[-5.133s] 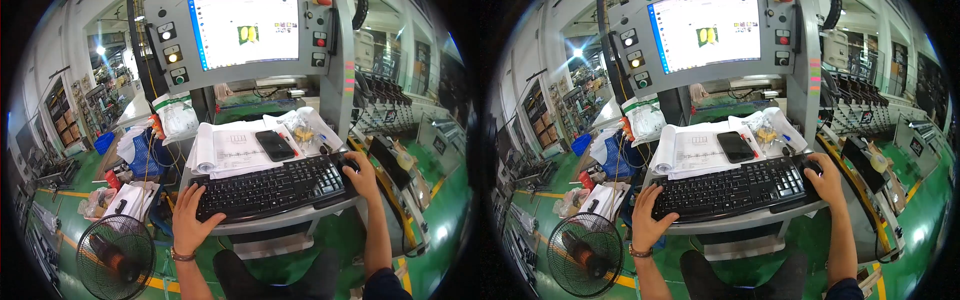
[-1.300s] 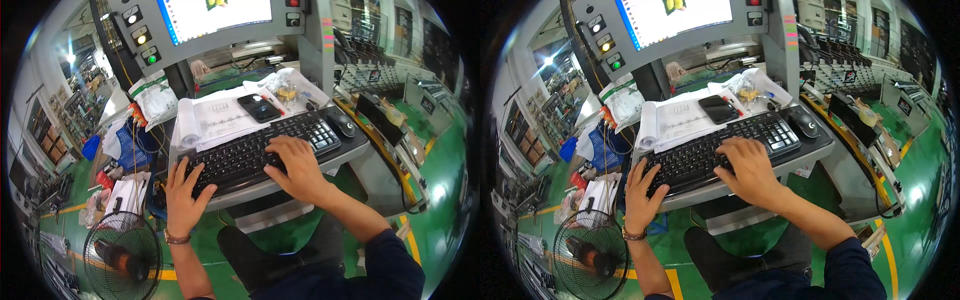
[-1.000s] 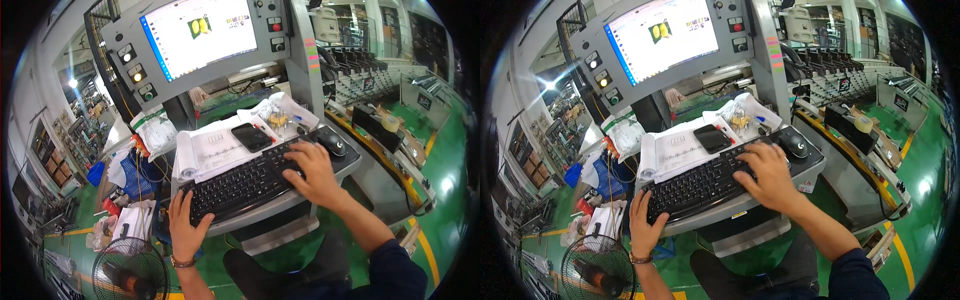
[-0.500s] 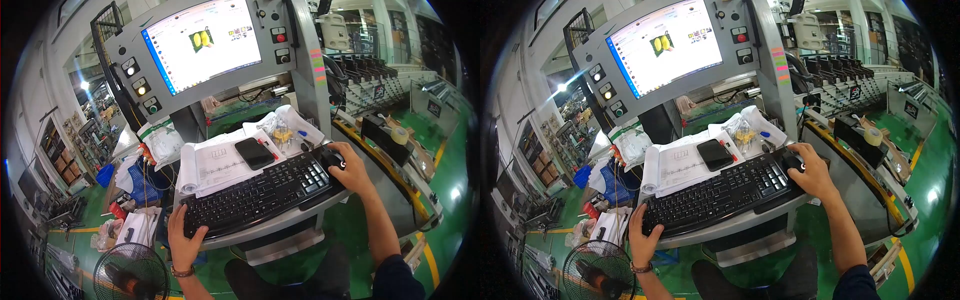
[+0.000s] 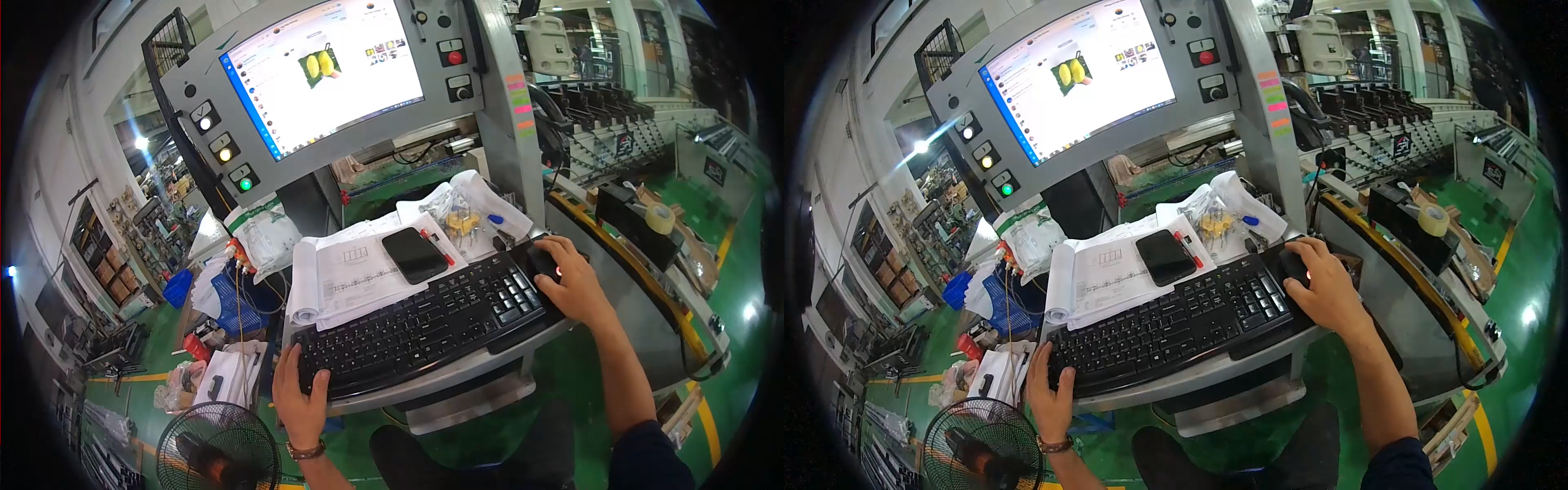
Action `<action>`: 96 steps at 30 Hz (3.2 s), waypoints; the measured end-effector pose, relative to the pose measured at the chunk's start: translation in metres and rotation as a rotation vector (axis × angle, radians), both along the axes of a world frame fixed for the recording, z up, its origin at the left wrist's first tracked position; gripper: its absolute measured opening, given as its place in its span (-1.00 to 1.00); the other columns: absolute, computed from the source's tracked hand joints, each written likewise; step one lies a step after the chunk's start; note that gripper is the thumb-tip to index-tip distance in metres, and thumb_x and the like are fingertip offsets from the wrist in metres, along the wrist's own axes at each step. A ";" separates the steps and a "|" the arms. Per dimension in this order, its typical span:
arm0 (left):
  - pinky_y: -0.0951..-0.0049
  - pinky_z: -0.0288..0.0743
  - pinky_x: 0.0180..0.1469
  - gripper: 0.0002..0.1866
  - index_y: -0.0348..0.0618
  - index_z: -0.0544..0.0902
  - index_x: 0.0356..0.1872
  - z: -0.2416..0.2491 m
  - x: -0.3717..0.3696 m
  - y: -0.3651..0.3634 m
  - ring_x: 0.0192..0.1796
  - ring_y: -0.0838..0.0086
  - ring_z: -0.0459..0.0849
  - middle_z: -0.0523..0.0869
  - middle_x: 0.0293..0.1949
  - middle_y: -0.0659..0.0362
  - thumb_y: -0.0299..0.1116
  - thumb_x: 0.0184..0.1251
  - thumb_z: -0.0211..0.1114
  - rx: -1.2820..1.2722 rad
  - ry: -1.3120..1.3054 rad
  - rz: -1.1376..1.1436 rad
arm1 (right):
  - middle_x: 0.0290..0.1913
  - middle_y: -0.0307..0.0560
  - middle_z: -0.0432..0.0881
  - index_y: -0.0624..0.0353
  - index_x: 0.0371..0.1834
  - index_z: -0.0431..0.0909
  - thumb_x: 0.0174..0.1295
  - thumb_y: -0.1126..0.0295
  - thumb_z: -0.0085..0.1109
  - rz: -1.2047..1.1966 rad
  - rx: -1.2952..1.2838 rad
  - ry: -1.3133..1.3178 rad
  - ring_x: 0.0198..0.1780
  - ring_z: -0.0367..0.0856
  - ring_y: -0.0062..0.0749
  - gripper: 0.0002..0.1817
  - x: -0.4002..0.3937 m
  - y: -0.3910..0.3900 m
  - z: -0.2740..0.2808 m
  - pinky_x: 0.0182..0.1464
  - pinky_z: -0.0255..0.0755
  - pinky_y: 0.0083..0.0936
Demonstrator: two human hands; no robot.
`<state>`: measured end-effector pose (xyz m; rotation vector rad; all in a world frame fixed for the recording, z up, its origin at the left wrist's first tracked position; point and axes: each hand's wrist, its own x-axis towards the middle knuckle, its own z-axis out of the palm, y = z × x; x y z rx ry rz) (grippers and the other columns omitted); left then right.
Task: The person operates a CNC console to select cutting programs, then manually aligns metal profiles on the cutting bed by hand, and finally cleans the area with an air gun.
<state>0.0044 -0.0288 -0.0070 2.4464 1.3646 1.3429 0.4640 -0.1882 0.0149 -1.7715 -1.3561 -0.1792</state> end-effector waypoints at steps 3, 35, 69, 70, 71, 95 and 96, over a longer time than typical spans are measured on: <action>-0.08 0.38 0.55 -0.33 -0.31 0.62 0.44 -0.003 0.000 0.000 0.50 -0.17 0.59 0.64 0.46 -0.21 -0.02 0.51 0.45 0.022 -0.012 0.023 | 0.42 0.11 0.56 0.23 0.40 0.55 0.28 0.36 0.38 -0.011 0.008 0.033 0.34 0.63 0.17 -0.41 0.000 0.001 -0.001 0.37 0.52 -0.10; -0.06 0.42 0.51 -0.44 -0.33 0.68 0.36 -0.006 0.004 -0.003 0.45 -0.15 0.63 0.68 0.42 -0.20 -0.12 0.52 0.41 0.054 -0.041 0.072 | 0.42 0.11 0.56 0.21 0.35 0.61 0.26 0.35 0.37 -0.030 0.006 0.022 0.38 0.63 0.15 -0.45 -0.004 0.000 0.000 0.43 0.49 -0.13; -0.06 0.45 0.49 -0.41 -0.32 0.68 0.35 -0.008 0.002 -0.002 0.43 -0.17 0.64 0.69 0.41 -0.20 -0.07 0.50 0.46 0.069 -0.037 0.067 | 0.39 0.05 0.63 0.15 0.27 0.68 0.16 0.38 0.29 -0.054 0.030 0.002 0.35 0.67 0.12 -0.47 -0.002 0.000 -0.003 0.40 0.52 -0.15; -0.06 0.45 0.49 -0.40 -0.31 0.68 0.36 -0.008 0.002 -0.002 0.43 -0.17 0.64 0.68 0.41 -0.20 -0.07 0.49 0.46 0.069 -0.034 0.066 | 0.39 0.05 0.63 0.15 0.27 0.68 0.16 0.38 0.30 -0.056 0.036 -0.003 0.35 0.67 0.12 -0.47 -0.003 0.000 -0.003 0.40 0.52 -0.15; -0.06 0.45 0.49 -0.39 -0.31 0.67 0.36 -0.008 0.002 -0.002 0.43 -0.17 0.64 0.68 0.41 -0.20 -0.07 0.48 0.48 0.075 -0.030 0.062 | 0.39 0.04 0.63 0.15 0.27 0.68 0.16 0.38 0.30 -0.057 0.043 -0.008 0.34 0.67 0.11 -0.47 -0.003 0.000 -0.002 0.39 0.53 -0.15; -0.05 0.47 0.47 -0.32 -0.22 0.63 0.04 -0.002 -0.012 -0.004 0.47 -0.18 0.57 0.64 0.41 -0.23 0.03 0.10 0.77 0.102 -0.035 -0.051 | 0.33 0.05 0.59 0.14 0.21 0.71 0.52 0.09 0.35 0.323 0.049 -0.473 0.41 0.55 0.08 -0.60 -0.204 0.076 -0.001 0.53 0.25 0.19; -0.05 0.46 0.48 -0.32 -0.22 0.63 0.05 -0.002 -0.012 -0.004 0.47 -0.17 0.57 0.64 0.41 -0.21 0.00 0.09 0.77 0.095 -0.053 -0.057 | 0.32 0.04 0.60 0.14 0.19 0.72 0.50 0.10 0.36 0.344 0.060 -0.471 0.41 0.55 0.07 -0.61 -0.207 0.076 0.000 0.53 0.25 0.19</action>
